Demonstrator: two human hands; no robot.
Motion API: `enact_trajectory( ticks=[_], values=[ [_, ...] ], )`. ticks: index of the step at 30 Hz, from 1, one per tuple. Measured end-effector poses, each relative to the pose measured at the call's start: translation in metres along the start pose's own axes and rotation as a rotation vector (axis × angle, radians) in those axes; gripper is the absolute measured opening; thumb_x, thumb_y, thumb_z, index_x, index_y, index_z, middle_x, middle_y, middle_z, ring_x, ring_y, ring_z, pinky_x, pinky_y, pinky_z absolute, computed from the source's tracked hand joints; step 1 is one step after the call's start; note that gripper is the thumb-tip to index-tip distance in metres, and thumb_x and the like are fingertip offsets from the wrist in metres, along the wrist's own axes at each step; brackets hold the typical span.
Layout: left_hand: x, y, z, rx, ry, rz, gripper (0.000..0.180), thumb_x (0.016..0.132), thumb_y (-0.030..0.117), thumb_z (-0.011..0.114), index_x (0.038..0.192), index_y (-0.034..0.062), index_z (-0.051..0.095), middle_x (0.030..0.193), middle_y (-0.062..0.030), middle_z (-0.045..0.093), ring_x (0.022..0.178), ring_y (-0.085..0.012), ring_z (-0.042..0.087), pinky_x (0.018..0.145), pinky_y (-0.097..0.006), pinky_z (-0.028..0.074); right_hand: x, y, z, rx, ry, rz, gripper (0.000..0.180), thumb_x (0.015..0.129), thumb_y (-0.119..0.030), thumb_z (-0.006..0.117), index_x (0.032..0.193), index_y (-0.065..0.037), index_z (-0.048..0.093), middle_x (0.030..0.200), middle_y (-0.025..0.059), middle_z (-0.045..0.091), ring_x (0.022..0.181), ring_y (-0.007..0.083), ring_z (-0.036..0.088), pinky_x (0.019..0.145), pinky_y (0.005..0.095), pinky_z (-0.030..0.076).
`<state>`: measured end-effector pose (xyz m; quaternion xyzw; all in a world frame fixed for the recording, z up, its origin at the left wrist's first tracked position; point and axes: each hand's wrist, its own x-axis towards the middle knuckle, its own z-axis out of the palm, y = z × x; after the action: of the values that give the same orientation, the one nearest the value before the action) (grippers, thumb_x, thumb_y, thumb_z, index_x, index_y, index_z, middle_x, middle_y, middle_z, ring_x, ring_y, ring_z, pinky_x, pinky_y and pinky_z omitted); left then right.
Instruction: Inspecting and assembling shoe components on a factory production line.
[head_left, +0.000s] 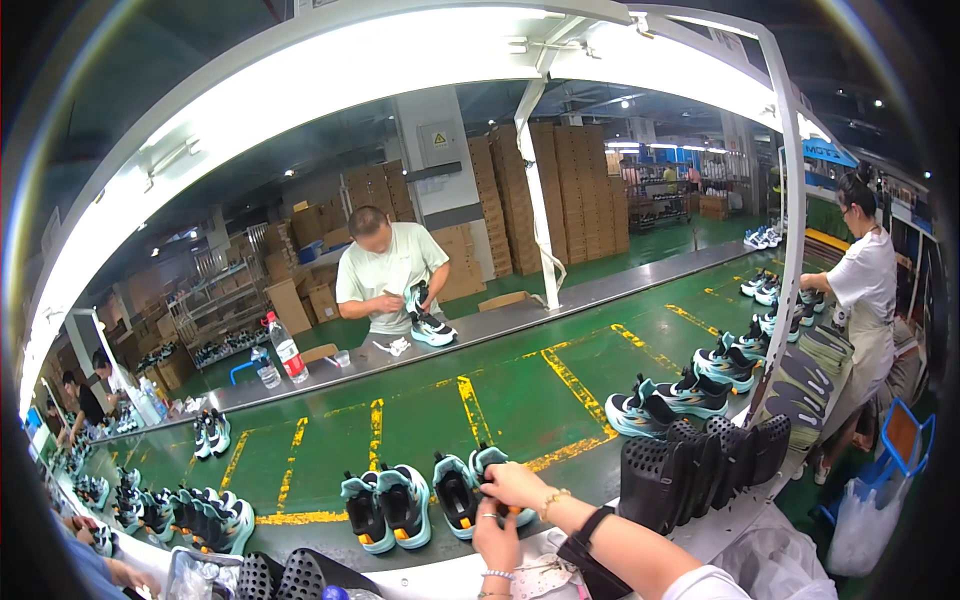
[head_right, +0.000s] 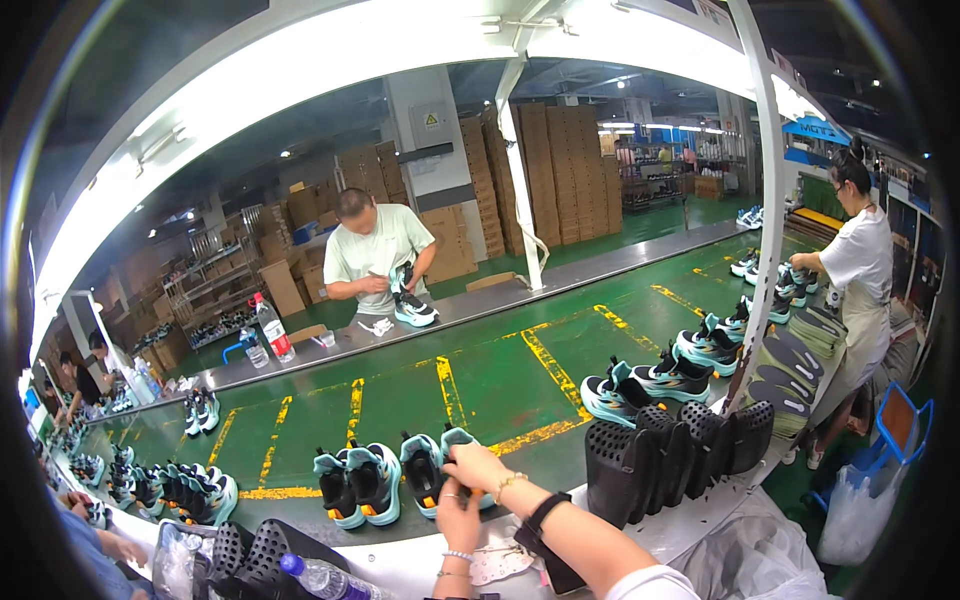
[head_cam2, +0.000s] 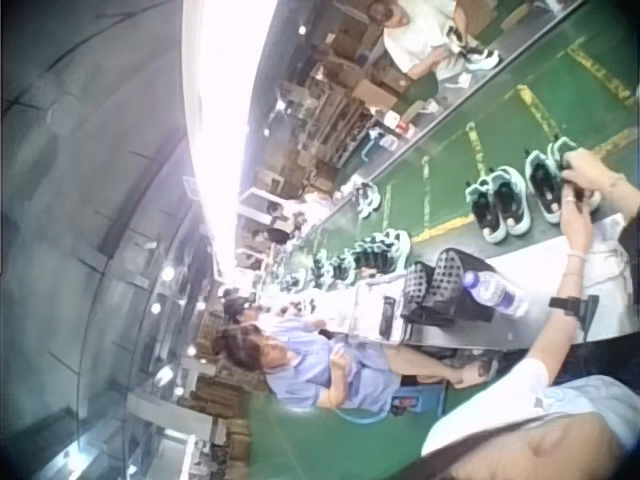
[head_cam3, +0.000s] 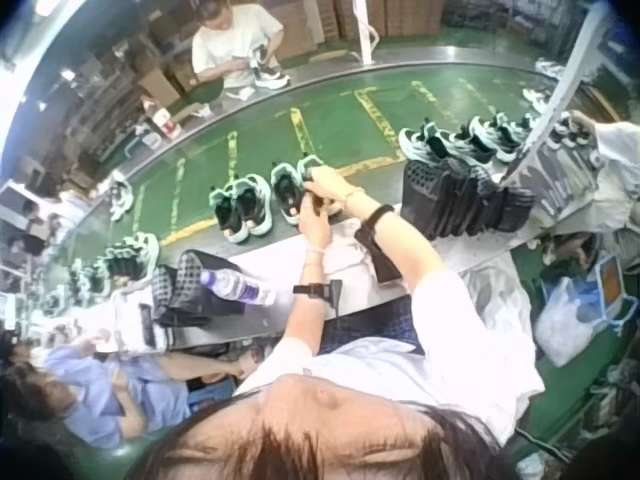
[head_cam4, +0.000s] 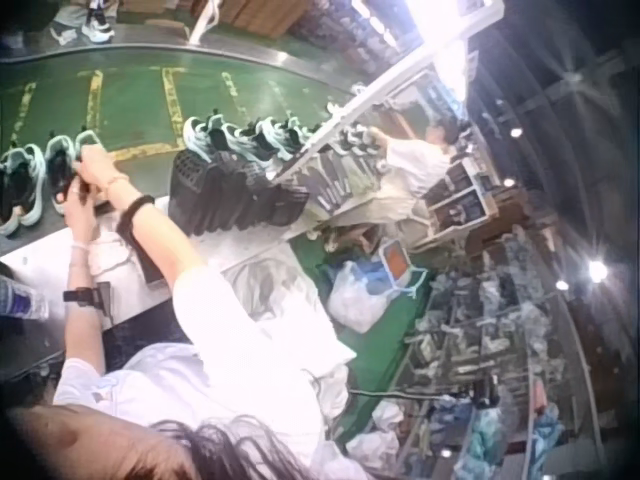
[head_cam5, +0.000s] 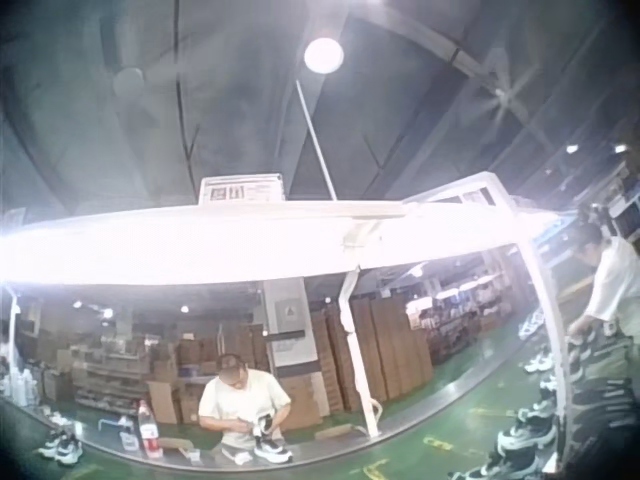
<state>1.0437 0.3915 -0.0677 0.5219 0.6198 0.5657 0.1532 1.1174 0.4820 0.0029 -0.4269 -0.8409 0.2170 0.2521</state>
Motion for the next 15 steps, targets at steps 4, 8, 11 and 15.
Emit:
enact_trajectory(
  ticks=[4,8,11,15],
  values=[
    [0.005,0.010,-0.019,0.186,0.214,0.280,0.028,0.086,0.015,0.059,0.109,0.0003,0.055,0.101,-0.0129,0.063,0.084,-0.0226,0.062,0.075,-0.031,0.047,-0.067,-0.091,-0.066,0.913,-0.228,-0.184,0.031,0.088,-0.022,0.057,0.112,-0.003,0.056,0.089,0.0078,0.066,0.084,0.0155,0.061,0.077,0.0310,0.047],
    [-0.008,0.043,-0.040,-0.281,0.116,0.202,0.051,0.101,0.028,0.031,0.073,-0.0043,0.059,0.092,-0.0149,0.065,0.080,-0.0201,0.061,0.080,-0.030,0.045,-0.152,-0.179,-0.143,1.198,-0.648,-0.718,0.047,0.088,-0.020,0.061,0.128,-0.004,0.042,0.107,0.0100,0.060,0.104,0.0163,0.056,0.095,0.0325,0.041],
    [-0.028,0.093,-0.031,-0.601,0.065,0.100,0.058,0.101,0.035,0.027,0.078,-0.0058,0.061,0.076,-0.0157,0.066,0.073,-0.0211,0.063,0.076,-0.031,0.047,-0.195,-0.198,-0.166,1.453,-0.534,-0.880,0.053,0.085,-0.020,0.066,0.126,0.006,0.044,0.112,0.0136,0.059,0.094,0.0194,0.062,0.080,0.0311,0.048],
    [-0.053,0.124,-0.042,-0.702,0.220,0.049,0.055,0.100,0.041,0.030,0.103,-0.0075,0.055,0.063,-0.0139,0.061,0.058,-0.0195,0.060,0.061,-0.028,0.049,-0.209,-0.191,-0.182,1.372,-0.547,-0.952,0.055,0.086,-0.026,0.066,0.125,0.006,0.045,0.103,0.0137,0.062,0.088,0.0201,0.064,0.076,0.0309,0.049]
  ],
)
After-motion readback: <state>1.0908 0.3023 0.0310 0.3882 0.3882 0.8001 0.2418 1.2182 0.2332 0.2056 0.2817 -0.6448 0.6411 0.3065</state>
